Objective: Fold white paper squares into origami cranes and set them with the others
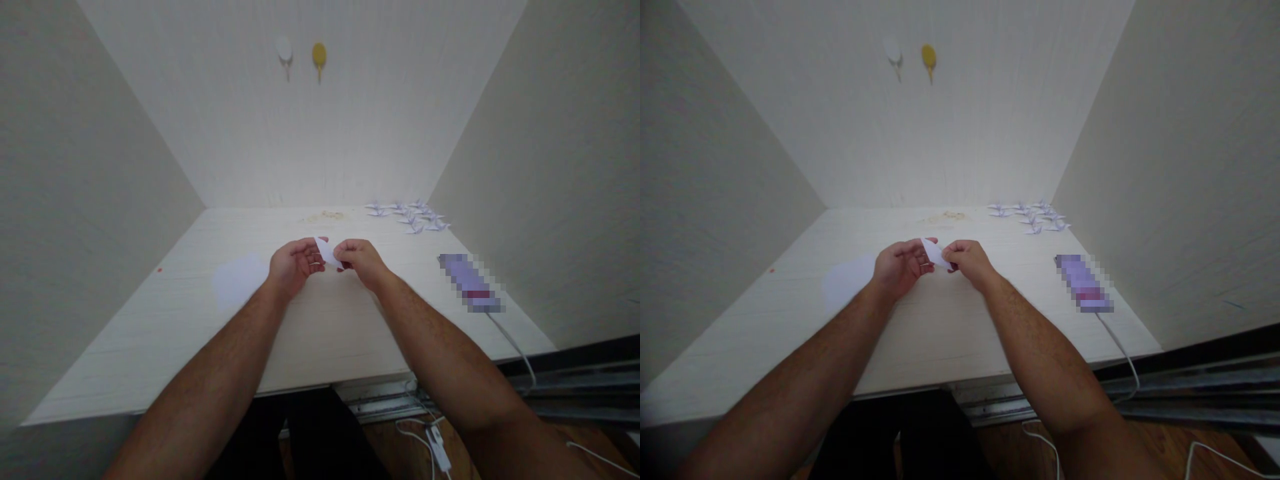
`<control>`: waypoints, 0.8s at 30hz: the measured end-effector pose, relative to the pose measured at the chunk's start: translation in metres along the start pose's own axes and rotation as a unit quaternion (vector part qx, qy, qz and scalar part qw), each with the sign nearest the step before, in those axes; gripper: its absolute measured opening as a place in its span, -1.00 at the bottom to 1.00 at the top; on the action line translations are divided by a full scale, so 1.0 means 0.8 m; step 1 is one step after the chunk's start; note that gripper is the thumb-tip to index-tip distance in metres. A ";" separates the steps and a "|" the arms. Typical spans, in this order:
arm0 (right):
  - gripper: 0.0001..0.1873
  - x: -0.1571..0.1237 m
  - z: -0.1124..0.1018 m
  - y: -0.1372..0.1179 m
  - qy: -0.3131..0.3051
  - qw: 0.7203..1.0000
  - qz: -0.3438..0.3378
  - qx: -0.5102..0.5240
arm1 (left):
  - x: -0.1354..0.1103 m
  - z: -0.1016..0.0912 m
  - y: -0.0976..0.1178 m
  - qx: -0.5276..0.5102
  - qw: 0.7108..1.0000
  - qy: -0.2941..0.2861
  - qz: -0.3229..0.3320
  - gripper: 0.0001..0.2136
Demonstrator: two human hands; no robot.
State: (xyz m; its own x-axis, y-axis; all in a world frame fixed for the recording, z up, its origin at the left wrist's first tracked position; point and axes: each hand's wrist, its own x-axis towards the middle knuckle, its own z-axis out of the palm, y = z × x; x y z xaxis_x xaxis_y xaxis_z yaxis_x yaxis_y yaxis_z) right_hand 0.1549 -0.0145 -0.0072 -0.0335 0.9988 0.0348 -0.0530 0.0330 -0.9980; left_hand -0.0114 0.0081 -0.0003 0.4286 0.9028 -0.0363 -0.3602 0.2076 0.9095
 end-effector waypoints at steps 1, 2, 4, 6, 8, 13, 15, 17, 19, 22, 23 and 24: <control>-0.83 -0.001 0.000 -0.001 -0.016 0.999 0.019 0.030 | -0.001 0.000 0.000 0.007 1.000 -0.004 0.009 -0.68; -0.81 -0.002 0.001 -0.002 -0.031 0.998 0.034 0.051 | -0.002 0.001 0.000 0.021 1.000 -0.004 0.020 -0.68; -0.78 -0.005 0.002 -0.005 -0.056 0.995 0.054 0.069 | -0.004 0.003 -0.003 0.051 0.998 0.000 0.042 -0.72; -0.77 -0.007 0.002 -0.006 -0.059 0.995 0.049 0.059 | -0.005 0.005 -0.006 0.070 0.996 0.006 0.063 -0.78; -0.77 -0.007 0.002 -0.006 -0.026 0.999 0.011 0.033 | -0.003 0.004 -0.007 0.074 0.994 0.017 0.084 -0.81; -0.79 -0.008 0.004 -0.008 0.087 0.984 -0.135 -0.072 | 0.004 0.002 -0.011 0.106 0.985 0.080 0.113 -0.79; -0.81 -0.009 0.006 -0.008 0.112 0.971 -0.168 -0.128 | 0.006 0.003 -0.013 0.120 0.981 0.098 0.116 -0.78; -0.85 -0.012 0.007 -0.007 0.137 0.953 -0.195 -0.186 | 0.005 0.005 -0.014 0.123 0.980 0.107 0.115 -0.77; -0.90 -0.013 0.008 -0.005 0.155 0.933 -0.218 -0.240 | 0.004 0.008 -0.014 0.123 0.980 0.110 0.109 -0.76; -0.92 -0.013 0.008 -0.003 0.162 0.916 -0.236 -0.281 | 0.000 0.011 -0.011 0.139 0.980 0.100 0.104 -0.78; -0.92 -0.012 0.007 -0.002 0.160 0.915 -0.239 -0.283 | -0.001 0.012 -0.010 0.149 0.979 0.096 0.105 -0.79; -0.91 -0.012 0.006 -0.002 0.157 0.915 -0.243 -0.282 | -0.002 0.013 -0.009 0.160 0.977 0.093 0.108 -0.79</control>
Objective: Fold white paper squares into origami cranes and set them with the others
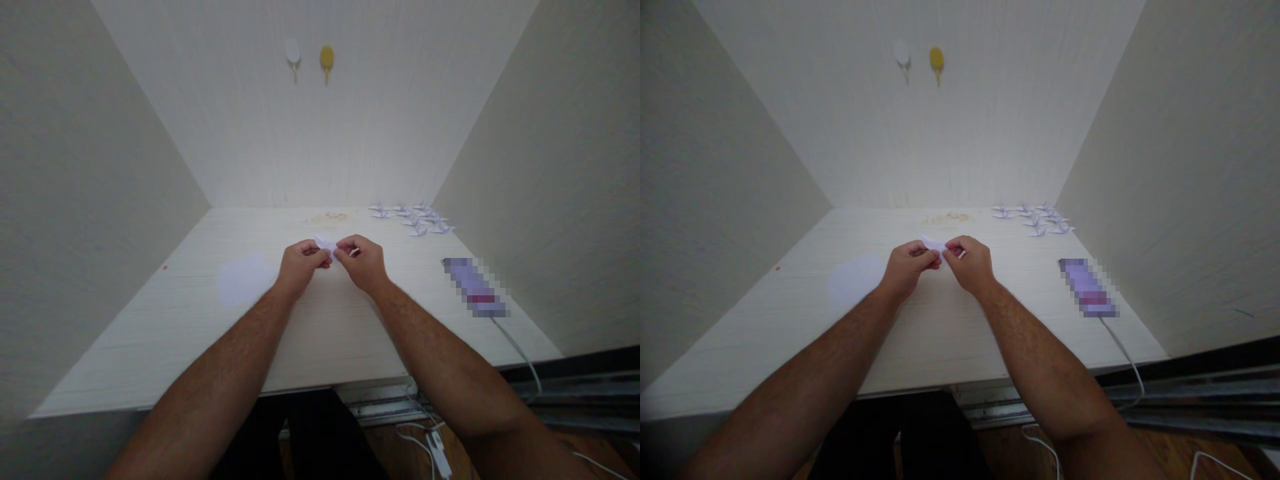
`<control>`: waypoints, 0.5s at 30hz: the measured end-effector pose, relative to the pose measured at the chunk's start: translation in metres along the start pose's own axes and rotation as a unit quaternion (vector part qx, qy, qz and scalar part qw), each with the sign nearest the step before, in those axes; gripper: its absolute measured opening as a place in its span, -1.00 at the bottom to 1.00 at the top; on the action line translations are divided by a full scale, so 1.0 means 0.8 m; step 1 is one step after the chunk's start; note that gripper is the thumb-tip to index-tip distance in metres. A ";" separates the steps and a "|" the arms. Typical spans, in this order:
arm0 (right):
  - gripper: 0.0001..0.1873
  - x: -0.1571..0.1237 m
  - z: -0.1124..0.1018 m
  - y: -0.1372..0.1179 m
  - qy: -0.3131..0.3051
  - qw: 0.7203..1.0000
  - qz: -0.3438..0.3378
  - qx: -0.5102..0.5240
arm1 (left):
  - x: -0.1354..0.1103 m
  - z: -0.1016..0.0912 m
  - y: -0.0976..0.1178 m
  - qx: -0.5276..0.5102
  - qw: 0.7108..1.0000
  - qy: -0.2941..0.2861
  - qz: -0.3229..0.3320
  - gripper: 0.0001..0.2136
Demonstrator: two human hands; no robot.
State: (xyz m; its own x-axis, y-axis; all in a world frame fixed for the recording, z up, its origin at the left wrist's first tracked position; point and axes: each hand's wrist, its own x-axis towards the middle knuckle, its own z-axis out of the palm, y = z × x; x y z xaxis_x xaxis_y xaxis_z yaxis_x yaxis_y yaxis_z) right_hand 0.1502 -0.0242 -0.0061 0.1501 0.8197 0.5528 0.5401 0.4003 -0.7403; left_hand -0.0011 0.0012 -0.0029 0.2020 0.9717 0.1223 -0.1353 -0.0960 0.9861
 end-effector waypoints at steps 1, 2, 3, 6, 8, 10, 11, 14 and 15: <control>-0.91 0.000 0.000 0.001 -0.002 1.000 -0.004 0.006 | -0.001 0.000 0.001 0.011 1.000 -0.002 0.004 -0.80; -0.91 0.000 0.000 0.001 -0.004 1.000 -0.007 0.011 | -0.001 0.000 0.001 0.023 1.000 -0.002 0.008 -0.80; -0.90 0.001 -0.001 0.001 -0.008 1.000 -0.009 0.016 | -0.001 -0.001 0.001 0.033 0.999 -0.002 0.010 -0.81; -0.85 0.000 -0.001 0.000 -0.028 0.999 -0.001 0.027 | 0.000 -0.002 -0.001 0.057 0.998 -0.004 0.014 -0.82; -0.84 0.001 -0.002 -0.001 -0.041 0.998 0.016 0.039 | 0.001 -0.004 -0.002 0.071 0.997 -0.009 0.015 -0.82; -0.85 0.002 -0.003 -0.002 -0.045 0.997 0.040 0.055 | 0.001 -0.005 -0.003 0.083 0.996 -0.016 0.016 -0.81; -0.86 0.002 -0.003 -0.003 -0.048 0.995 0.054 0.066 | 0.001 -0.005 -0.003 0.088 0.996 -0.020 0.017 -0.81; -0.86 0.005 -0.005 -0.002 -0.073 0.988 0.086 0.102 | 0.000 -0.005 -0.001 0.095 0.995 -0.034 0.021 -0.82; -0.86 0.006 -0.006 -0.002 -0.084 0.986 0.091 0.112 | 0.000 -0.005 -0.001 0.095 0.994 -0.039 0.021 -0.82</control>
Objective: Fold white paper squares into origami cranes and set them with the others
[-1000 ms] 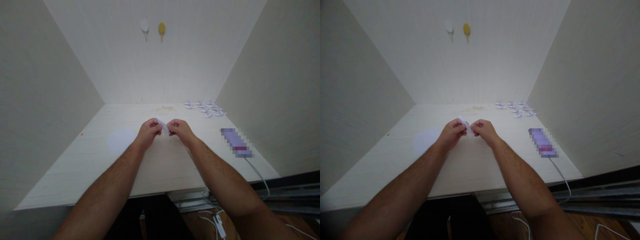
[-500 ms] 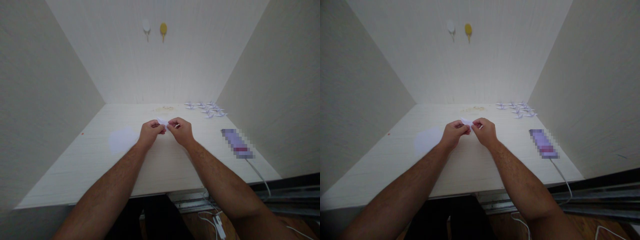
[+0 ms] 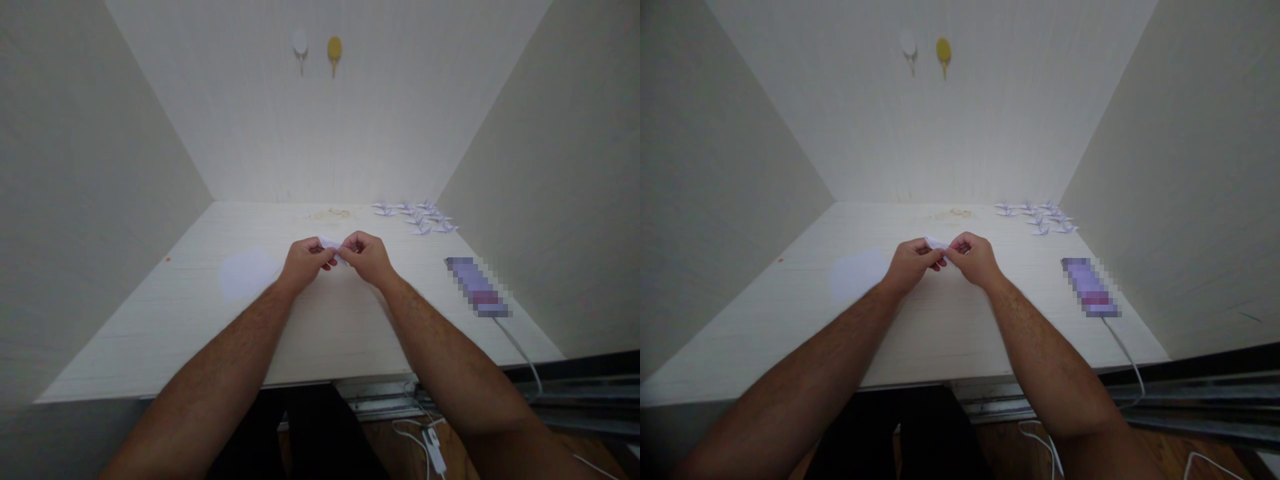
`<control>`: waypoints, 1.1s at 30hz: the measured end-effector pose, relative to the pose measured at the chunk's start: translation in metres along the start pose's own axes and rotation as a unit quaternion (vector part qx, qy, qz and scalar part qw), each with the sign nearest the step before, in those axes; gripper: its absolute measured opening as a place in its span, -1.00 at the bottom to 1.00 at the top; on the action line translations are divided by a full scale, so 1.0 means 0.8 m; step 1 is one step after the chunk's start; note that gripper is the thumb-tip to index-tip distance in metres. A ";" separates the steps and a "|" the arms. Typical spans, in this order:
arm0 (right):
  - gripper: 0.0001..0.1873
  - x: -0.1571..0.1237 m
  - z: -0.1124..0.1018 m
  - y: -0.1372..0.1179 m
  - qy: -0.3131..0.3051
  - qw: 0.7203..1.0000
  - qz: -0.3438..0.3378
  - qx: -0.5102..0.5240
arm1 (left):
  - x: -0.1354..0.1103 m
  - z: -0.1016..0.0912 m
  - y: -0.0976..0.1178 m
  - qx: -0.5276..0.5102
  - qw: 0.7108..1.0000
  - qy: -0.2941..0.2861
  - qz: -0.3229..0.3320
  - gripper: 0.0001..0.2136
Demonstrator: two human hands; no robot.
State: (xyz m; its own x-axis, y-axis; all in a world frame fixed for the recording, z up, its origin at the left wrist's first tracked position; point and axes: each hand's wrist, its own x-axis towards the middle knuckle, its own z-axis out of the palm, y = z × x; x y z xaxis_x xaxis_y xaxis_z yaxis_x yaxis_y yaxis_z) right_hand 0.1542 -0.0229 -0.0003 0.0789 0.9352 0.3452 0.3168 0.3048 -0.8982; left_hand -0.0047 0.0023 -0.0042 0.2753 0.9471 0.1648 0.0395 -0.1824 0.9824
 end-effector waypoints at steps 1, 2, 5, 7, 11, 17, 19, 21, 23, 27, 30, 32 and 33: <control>-0.85 0.001 -0.001 0.000 -0.008 1.000 0.003 0.010 | 0.000 0.000 0.000 -0.001 1.000 -0.003 0.000 -0.82; -0.84 0.001 -0.002 0.001 -0.012 1.000 0.005 0.020 | 0.000 0.000 0.000 -0.002 1.000 -0.005 -0.002 -0.82; -0.81 0.001 -0.003 0.002 -0.006 0.999 0.004 0.033 | 0.000 0.001 0.000 -0.004 1.000 -0.006 -0.008 -0.82; -0.83 0.001 -0.003 0.003 0.001 1.000 -0.004 0.016 | 0.000 0.002 0.001 0.000 1.000 -0.006 -0.009 -0.83; -0.86 -0.001 -0.004 0.003 0.010 0.998 -0.035 -0.057 | -0.002 0.003 0.005 0.006 1.000 -0.010 -0.010 -0.84; -0.87 -0.003 0.000 0.005 0.056 0.970 -0.118 -0.207 | -0.003 0.006 0.006 -0.002 0.998 -0.019 -0.052 -0.82; -0.86 -0.004 0.002 0.007 0.067 0.954 -0.155 -0.246 | -0.002 0.008 0.004 -0.029 0.997 -0.010 -0.077 -0.82; -0.86 -0.004 0.002 0.011 0.068 0.944 -0.192 -0.259 | 0.000 0.010 0.002 -0.065 0.993 -0.002 -0.097 -0.83; -0.85 -0.003 0.001 0.014 0.057 0.938 -0.225 -0.259 | 0.001 0.012 0.001 -0.090 0.990 0.004 -0.111 -0.84; -0.83 -0.001 -0.005 0.017 0.010 0.927 -0.272 -0.257 | 0.001 0.012 0.003 -0.122 0.984 0.006 -0.130 -0.85; -0.82 -0.001 -0.008 0.016 -0.015 0.918 -0.300 -0.258 | 0.001 0.012 0.005 -0.144 0.980 0.013 -0.135 -0.87; -0.81 -0.001 -0.009 0.015 -0.020 0.913 -0.310 -0.264 | 0.001 0.012 0.006 -0.149 0.979 0.016 -0.139 -0.86; -0.81 -0.001 -0.009 0.015 -0.021 0.912 -0.312 -0.267 | 0.001 0.012 0.006 -0.151 0.978 0.016 -0.141 -0.85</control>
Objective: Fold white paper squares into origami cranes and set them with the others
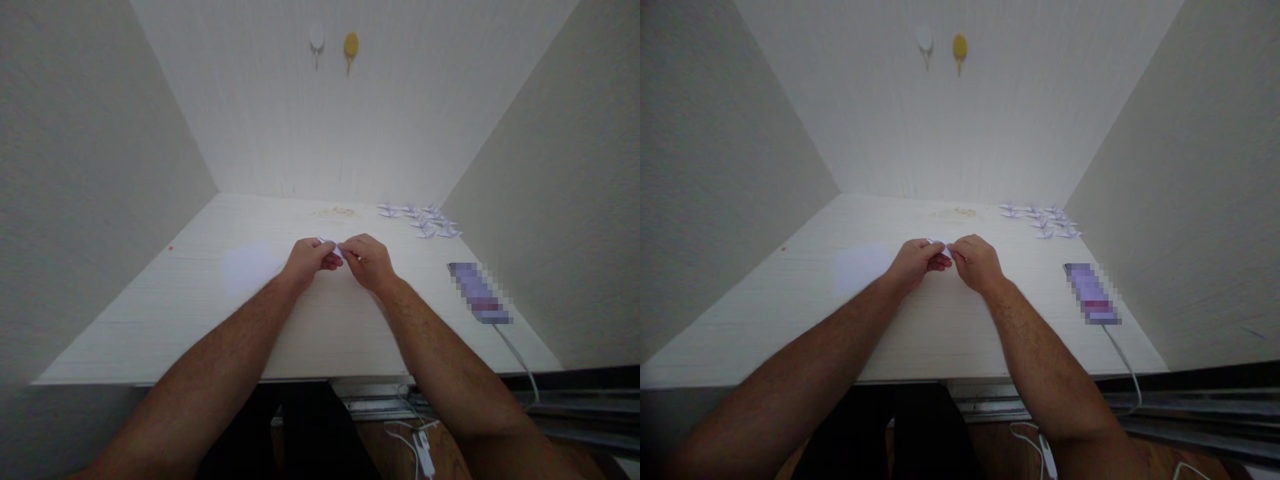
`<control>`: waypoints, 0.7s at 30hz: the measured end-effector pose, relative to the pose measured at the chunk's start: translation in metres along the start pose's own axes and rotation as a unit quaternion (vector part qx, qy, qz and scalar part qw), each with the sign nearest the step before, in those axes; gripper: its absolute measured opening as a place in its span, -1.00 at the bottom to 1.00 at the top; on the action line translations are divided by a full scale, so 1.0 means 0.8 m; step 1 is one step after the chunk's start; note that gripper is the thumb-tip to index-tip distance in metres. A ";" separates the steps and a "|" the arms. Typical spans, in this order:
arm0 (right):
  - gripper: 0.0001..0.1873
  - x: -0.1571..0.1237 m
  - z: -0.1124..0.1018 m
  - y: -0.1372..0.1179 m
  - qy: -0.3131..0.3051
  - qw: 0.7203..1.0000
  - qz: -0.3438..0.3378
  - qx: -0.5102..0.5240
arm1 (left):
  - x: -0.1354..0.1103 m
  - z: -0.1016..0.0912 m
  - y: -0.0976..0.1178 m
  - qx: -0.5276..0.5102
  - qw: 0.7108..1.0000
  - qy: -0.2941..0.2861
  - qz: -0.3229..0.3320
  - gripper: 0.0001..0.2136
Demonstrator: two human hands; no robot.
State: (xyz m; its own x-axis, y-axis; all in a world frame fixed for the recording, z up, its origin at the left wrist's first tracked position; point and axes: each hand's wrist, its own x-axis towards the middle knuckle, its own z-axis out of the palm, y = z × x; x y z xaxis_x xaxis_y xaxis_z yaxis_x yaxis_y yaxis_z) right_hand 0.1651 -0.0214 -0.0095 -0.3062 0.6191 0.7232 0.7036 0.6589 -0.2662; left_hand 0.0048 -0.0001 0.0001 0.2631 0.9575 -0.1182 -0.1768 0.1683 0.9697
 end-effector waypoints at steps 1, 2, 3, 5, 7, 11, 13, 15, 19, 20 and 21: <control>-0.81 0.000 0.000 0.000 -0.001 1.000 -0.001 -0.004 | 0.000 0.000 0.000 -0.002 1.000 0.002 -0.001 -0.85; -0.80 0.000 0.000 0.000 -0.003 1.000 -0.002 -0.008 | 0.000 0.000 0.000 -0.006 1.000 0.004 -0.002 -0.84; -0.80 -0.001 0.001 0.001 -0.004 1.000 -0.004 -0.012 | 0.000 0.000 0.000 -0.010 1.000 0.004 -0.002 -0.84; -0.78 -0.001 0.002 0.002 -0.008 1.000 -0.008 -0.020 | 0.000 -0.001 0.000 -0.016 1.000 0.003 0.001 -0.84; -0.75 -0.002 0.004 0.003 -0.014 1.000 -0.009 -0.025 | 0.000 -0.002 -0.001 -0.016 1.000 0.002 0.005 -0.83; -0.71 -0.002 0.007 0.000 -0.021 1.000 0.007 0.001 | 0.003 -0.004 -0.003 -0.011 1.000 0.026 0.009 -0.83; -0.74 -0.001 0.009 -0.004 -0.006 0.998 0.049 0.050 | 0.004 -0.004 -0.003 -0.011 0.999 0.041 0.010 -0.83; -0.82 0.002 0.009 -0.006 0.029 0.987 0.120 0.103 | 0.004 -0.004 -0.003 -0.008 0.999 0.044 0.011 -0.84; -0.85 0.006 0.008 -0.007 0.060 0.946 0.263 0.180 | 0.002 -0.004 -0.001 -0.008 1.000 0.018 0.022 -0.81; -0.83 0.007 0.008 -0.007 0.051 0.936 0.288 0.196 | 0.002 -0.004 -0.001 -0.008 1.000 0.010 0.026 -0.80; -0.83 0.008 0.007 -0.007 0.038 0.927 0.308 0.212 | 0.001 -0.005 -0.002 -0.006 1.000 0.004 0.030 -0.79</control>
State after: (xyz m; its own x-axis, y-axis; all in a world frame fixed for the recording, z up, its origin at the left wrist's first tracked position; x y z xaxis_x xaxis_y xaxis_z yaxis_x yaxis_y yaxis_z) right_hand 0.1552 -0.0186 -0.0070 0.1271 0.9124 0.3890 0.4098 0.3088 -0.8583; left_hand 0.0019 0.0016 -0.0021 0.2442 0.9678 -0.0613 -0.2035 0.1130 0.9725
